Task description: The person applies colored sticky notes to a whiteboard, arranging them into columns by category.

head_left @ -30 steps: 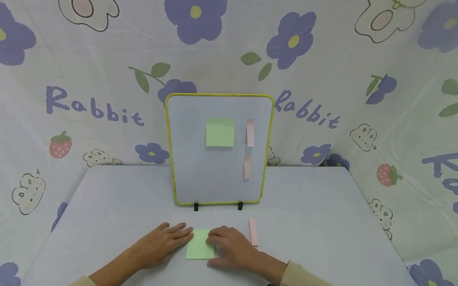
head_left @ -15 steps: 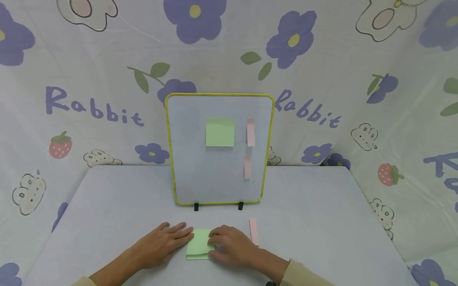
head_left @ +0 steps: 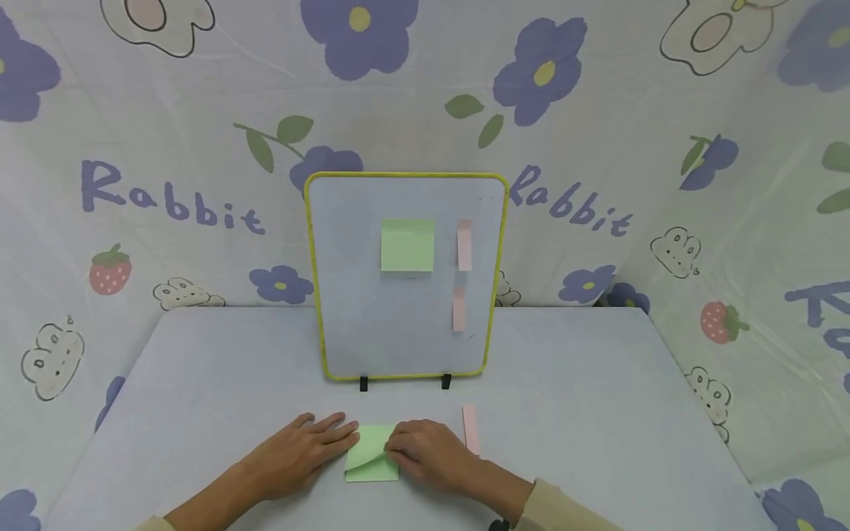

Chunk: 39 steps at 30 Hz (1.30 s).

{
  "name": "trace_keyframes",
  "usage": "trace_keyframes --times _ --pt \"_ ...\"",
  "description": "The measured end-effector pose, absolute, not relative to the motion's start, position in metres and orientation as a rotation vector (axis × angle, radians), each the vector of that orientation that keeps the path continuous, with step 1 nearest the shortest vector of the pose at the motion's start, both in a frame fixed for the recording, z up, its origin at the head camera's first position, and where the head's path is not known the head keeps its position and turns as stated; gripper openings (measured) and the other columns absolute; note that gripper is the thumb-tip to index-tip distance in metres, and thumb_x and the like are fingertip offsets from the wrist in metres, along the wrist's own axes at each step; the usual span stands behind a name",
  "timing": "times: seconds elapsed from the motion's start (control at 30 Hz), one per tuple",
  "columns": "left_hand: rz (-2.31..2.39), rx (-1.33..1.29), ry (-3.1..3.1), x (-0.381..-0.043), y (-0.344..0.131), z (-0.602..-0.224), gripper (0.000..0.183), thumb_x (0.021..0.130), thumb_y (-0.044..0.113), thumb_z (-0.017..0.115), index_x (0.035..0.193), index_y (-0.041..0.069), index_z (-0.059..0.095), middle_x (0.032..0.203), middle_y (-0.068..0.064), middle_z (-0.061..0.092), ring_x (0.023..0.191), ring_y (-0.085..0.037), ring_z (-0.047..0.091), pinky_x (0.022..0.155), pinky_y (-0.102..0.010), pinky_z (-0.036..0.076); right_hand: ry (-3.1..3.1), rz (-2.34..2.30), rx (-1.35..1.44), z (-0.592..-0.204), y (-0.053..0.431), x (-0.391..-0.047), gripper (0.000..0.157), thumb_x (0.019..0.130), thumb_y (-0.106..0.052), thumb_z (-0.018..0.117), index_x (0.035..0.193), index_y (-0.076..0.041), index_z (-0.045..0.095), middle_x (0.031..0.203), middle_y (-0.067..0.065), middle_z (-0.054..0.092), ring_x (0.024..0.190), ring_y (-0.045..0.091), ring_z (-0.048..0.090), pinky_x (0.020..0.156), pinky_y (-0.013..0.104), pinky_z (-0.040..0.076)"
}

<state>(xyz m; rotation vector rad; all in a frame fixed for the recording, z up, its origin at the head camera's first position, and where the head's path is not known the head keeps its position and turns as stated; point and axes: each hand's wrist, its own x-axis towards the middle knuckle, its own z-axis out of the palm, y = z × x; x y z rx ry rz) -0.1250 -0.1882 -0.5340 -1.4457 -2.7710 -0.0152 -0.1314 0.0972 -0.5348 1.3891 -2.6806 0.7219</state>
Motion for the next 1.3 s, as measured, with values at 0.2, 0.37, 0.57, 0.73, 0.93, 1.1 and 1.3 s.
trace_keyframes --times 0.2,0.37,0.57,0.73,0.93,1.1,1.3 --pt "-0.006 -1.448 -2.774 -0.1249 -0.1879 -0.5342 0.051 0.096 0.019 0.063 0.146 0.016 0.053 0.151 0.001 0.048 0.137 -0.023 0.047 0.096 -0.05 0.046 -2.702 0.796 1.329 -0.5365 0.0951 -0.1319 0.008 0.093 -0.012 0.069 0.095 -0.013 0.076 0.092 -0.007 0.07 0.082 -0.003 0.06 0.076 0.016 0.05" --pt "-0.01 -1.446 -2.797 -0.1251 -0.1883 -0.5346 0.05 0.097 0.019 0.062 0.147 0.016 0.052 0.152 0.001 0.047 0.138 -0.022 0.046 0.096 -0.05 0.046 -2.742 0.859 1.257 -0.535 0.0929 -0.1328 0.007 0.095 -0.013 0.068 0.096 -0.012 0.075 0.092 -0.007 0.071 0.079 -0.004 0.057 0.074 0.015 0.048" --pt "-0.02 -1.448 -2.788 -0.1248 -0.1884 -0.5352 0.051 0.097 0.019 0.062 0.147 0.016 0.052 0.152 0.001 0.047 0.137 -0.023 0.047 0.095 -0.051 0.047 -2.797 0.961 1.186 -0.5304 0.0909 -0.1336 0.007 0.095 -0.013 0.068 0.096 -0.011 0.075 0.089 -0.007 0.069 0.076 -0.004 0.055 0.071 0.014 0.046" --pt "-0.032 -1.443 -2.765 -0.1251 -0.1884 -0.5357 0.051 0.095 0.018 0.064 0.145 0.015 0.053 0.151 0.0 0.049 0.135 -0.024 0.049 0.094 -0.051 0.048 -2.838 1.051 1.1 -0.5294 0.0893 -0.1356 0.008 0.096 -0.015 0.067 0.096 -0.012 0.075 0.089 -0.01 0.068 0.078 -0.004 0.056 0.07 0.015 0.047" --pt "-0.039 -1.436 -2.794 -0.1253 -0.1886 -0.5348 0.051 0.096 0.018 0.063 0.146 0.016 0.053 0.151 0.001 0.048 0.135 -0.024 0.049 0.094 -0.051 0.048 -2.842 1.175 1.005 -0.5283 0.0884 -0.1386 0.008 0.094 -0.015 0.069 0.093 -0.013 0.077 0.086 -0.011 0.065 0.076 -0.004 0.056 0.067 0.016 0.047" --pt "-0.032 -1.435 -2.805 -0.1248 -0.1879 -0.5332 0.05 0.096 0.019 0.062 0.146 0.015 0.053 0.152 0.001 0.047 0.136 -0.023 0.048 0.095 -0.05 0.047 -2.817 1.266 0.974 -0.5272 0.0882 -0.1393 0.007 0.094 -0.012 0.069 0.093 -0.011 0.076 0.085 -0.009 0.066 0.074 -0.003 0.057 0.067 0.016 0.048" --pt "-0.045 -1.433 -2.775 -0.1229 -0.1902 -0.5355 0.048 0.095 0.018 0.064 0.142 0.011 0.056 0.151 -0.002 0.048 0.132 -0.025 0.052 0.092 -0.048 0.049 -2.777 1.364 0.915 -0.5281 0.0883 -0.1405 0.005 0.092 -0.011 0.071 0.091 -0.01 0.075 0.083 -0.008 0.066 0.071 -0.002 0.057 0.064 0.017 0.049"
